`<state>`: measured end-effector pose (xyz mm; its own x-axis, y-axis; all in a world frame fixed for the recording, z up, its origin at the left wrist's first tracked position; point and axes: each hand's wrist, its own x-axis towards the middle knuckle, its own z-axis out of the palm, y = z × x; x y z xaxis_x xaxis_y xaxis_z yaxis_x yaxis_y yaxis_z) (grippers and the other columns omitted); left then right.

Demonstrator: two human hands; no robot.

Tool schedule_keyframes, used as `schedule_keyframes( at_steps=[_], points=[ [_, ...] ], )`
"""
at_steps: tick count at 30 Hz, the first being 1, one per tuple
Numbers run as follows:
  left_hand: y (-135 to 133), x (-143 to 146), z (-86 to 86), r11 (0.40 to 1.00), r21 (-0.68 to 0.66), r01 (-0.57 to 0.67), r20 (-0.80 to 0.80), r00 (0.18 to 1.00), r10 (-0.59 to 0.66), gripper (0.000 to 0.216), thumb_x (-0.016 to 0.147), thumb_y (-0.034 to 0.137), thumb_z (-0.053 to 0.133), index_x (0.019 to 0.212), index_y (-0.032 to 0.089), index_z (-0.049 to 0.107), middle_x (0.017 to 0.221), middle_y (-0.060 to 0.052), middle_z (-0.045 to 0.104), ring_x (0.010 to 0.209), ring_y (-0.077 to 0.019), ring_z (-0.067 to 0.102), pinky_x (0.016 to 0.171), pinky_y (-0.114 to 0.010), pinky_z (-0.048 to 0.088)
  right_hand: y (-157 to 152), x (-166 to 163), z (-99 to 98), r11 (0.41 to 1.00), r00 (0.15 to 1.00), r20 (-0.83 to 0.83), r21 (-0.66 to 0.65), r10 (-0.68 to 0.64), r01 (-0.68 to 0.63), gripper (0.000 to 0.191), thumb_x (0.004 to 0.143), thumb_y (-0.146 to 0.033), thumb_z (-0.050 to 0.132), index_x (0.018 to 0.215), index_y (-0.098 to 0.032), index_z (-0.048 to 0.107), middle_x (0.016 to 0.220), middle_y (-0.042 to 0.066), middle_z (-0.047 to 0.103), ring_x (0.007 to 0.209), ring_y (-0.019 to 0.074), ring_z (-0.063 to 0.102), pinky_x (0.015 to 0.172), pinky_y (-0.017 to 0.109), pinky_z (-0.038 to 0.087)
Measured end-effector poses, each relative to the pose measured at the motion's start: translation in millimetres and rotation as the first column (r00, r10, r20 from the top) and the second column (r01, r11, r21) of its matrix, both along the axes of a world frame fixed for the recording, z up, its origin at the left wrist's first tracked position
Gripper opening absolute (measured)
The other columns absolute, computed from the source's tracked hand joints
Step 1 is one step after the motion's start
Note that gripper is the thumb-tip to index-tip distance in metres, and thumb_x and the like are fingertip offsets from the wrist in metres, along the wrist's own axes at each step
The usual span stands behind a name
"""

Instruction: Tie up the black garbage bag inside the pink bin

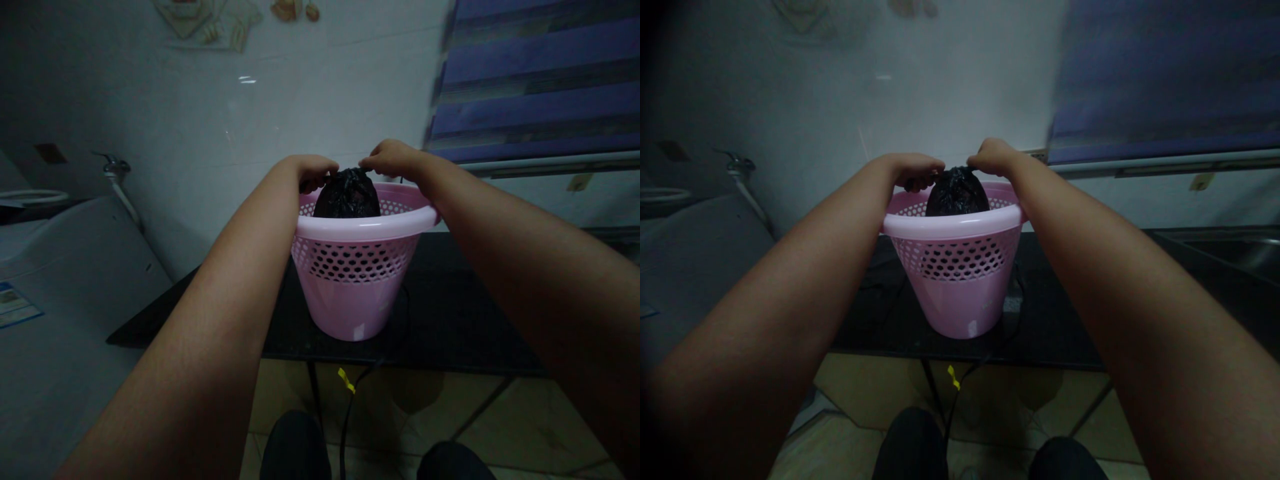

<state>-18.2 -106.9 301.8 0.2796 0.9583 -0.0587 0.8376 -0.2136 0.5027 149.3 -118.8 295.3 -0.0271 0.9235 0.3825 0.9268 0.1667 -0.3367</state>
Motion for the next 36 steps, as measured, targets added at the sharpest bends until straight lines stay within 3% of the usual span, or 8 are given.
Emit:
schedule_keyframes(
  at_steps=[26, 36],
  points=[
    [0.6, -0.4, 0.5, 1.0, -0.013, 0.01, -0.016, 1.0, -0.01, 0.015, 0.068, 0.03, 0.045, 0.071, 0.019, 0.055, 0.048, 0.002, 0.027, 0.044, -0.0103, 0.026, 0.05, -0.028, 0.023, -1.5, -0.4, 1.0, 1.0, 1.0, -0.019, 0.0, -0.016, 0.016, 0.033, 0.079, -0.031, 0.055, 0.101, -0.007, 0.064, 0.088, 0.015, 0.061, 0.077, 0.0209, 0.055, 0.063, 0.03, 0.043],
    [-1.4, 0.5, 1.2, 1.0, -0.017, -0.008, -0.017, 1.0, 0.007, 0.022, 0.069, 0.028, 0.045, 0.082, 0.017, 0.059, 0.047, 0.002, 0.029, 0.044, -0.0115, 0.029, 0.051, -0.028, 0.025, -2.9, -0.6, 0.9, 1.0, 1.0, -0.018, 0.008, -0.008, 0.008, 0.034, 0.08, -0.029, 0.055, 0.102, -0.005, 0.063, 0.083, 0.015, 0.06, 0.077, 0.0215, 0.055, 0.065, 0.031, 0.043]
  ],
)
